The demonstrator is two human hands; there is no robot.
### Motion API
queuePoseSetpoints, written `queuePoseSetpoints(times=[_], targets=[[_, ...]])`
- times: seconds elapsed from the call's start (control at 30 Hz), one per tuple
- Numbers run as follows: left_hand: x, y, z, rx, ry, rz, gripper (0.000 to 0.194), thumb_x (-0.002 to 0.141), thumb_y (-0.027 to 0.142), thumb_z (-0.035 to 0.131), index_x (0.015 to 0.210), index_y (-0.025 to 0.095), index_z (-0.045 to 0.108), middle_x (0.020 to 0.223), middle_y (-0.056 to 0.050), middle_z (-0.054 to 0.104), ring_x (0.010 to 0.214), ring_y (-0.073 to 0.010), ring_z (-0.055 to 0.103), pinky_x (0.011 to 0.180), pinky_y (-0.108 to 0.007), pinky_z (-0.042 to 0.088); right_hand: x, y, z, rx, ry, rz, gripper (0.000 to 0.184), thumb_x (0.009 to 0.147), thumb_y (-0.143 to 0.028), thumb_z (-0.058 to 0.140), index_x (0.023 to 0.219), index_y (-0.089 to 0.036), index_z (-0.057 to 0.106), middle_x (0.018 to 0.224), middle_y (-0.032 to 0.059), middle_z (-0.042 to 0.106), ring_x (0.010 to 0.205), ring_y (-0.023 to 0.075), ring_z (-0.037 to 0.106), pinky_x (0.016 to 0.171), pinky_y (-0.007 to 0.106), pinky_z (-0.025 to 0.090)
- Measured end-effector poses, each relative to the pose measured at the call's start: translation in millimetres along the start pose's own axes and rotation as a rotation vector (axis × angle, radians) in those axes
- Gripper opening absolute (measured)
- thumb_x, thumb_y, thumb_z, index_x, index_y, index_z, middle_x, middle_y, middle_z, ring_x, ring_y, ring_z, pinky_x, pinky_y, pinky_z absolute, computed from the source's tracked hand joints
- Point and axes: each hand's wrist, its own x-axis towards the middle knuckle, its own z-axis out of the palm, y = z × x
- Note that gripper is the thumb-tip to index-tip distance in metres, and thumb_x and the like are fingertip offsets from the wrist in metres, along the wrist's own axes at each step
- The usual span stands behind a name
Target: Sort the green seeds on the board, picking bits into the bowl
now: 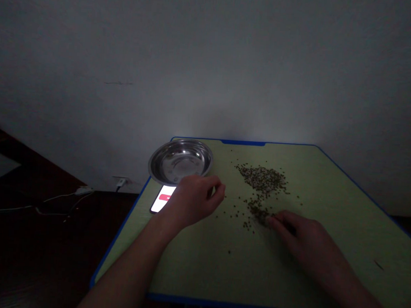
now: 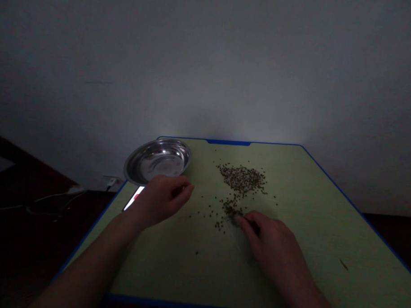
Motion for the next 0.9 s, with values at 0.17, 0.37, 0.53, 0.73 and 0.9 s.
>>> queuePoseSetpoints(times=[0.17, 0.37, 0.53, 0.73, 0.9], targets=[[-0.5, 0.1, 0.4, 0.002, -0.004, -0.002, 0.026, 0.086, 0.028, 0.048, 0.068, 0.016, 0.061, 0.051, 0.003, 0.052, 0.046, -0.0078, 0.043, 0.051, -0.025, 0.026, 9.4, 0.3, 2.1, -0.165, 0.036, -0.007, 0.034, 0.092, -0.045, 0.046, 0.076, -0.024, 0.067, 0.067, 0.0038, 0.070, 0.061, 0.0226, 0.065, 0.054, 0.032, 0.040], [-0.7, 0.7, 0.9, -0.003, -0.012, 0.007, 0.026, 0.087, 0.028, 0.048, 0.067, 0.017, 0.061, 0.051, 0.004, 0.050, 0.047, -0.0080, 0.042, 0.051, -0.025, 0.026, 23.5, -6.5, -1.2, -0.300, -0.012, -0.063, 0.033, 0.094, -0.044, 0.044, 0.074, -0.024, 0.062, 0.065, 0.0033, 0.068, 0.060, 0.0219, 0.064, 0.053, 0.031, 0.035], [-0.7, 1.1, 0.2, 0.012, -0.002, 0.009, 0.027, 0.087, 0.028, 0.048, 0.065, 0.017, 0.059, 0.050, 0.004, 0.048, 0.047, -0.0081, 0.042, 0.052, -0.026, 0.026, 33.9, -14.5, -1.3, -0.315, -0.020, -0.127, 0.035, 0.094, -0.042, 0.044, 0.070, -0.023, 0.061, 0.063, 0.0042, 0.067, 0.058, 0.0205, 0.063, 0.052, 0.031, 0.035], [-0.7, 0.3, 0.9, 0.012, 0.007, 0.031, 0.026, 0.087, 0.028, 0.048, 0.066, 0.017, 0.060, 0.050, 0.004, 0.050, 0.047, -0.0080, 0.043, 0.052, -0.026, 0.027, 46.8, -24.3, 2.5, -0.348, 0.000, -0.186, 0.031, 0.092, -0.036, 0.046, 0.069, -0.022, 0.061, 0.063, 0.0045, 0.067, 0.056, 0.0200, 0.060, 0.051, 0.032, 0.034], [-0.4, 1.7, -0.2, 0.015, 0.014, 0.020, 0.027, 0.086, 0.028, 0.048, 0.065, 0.017, 0.060, 0.050, 0.004, 0.049, 0.047, -0.0080, 0.043, 0.052, -0.026, 0.026, 62.4, -31.0, 3.2, -0.380, 0.004, -0.209, 0.031, 0.092, -0.035, 0.047, 0.069, -0.021, 0.062, 0.064, 0.0070, 0.067, 0.058, 0.0217, 0.062, 0.052, 0.032, 0.035]])
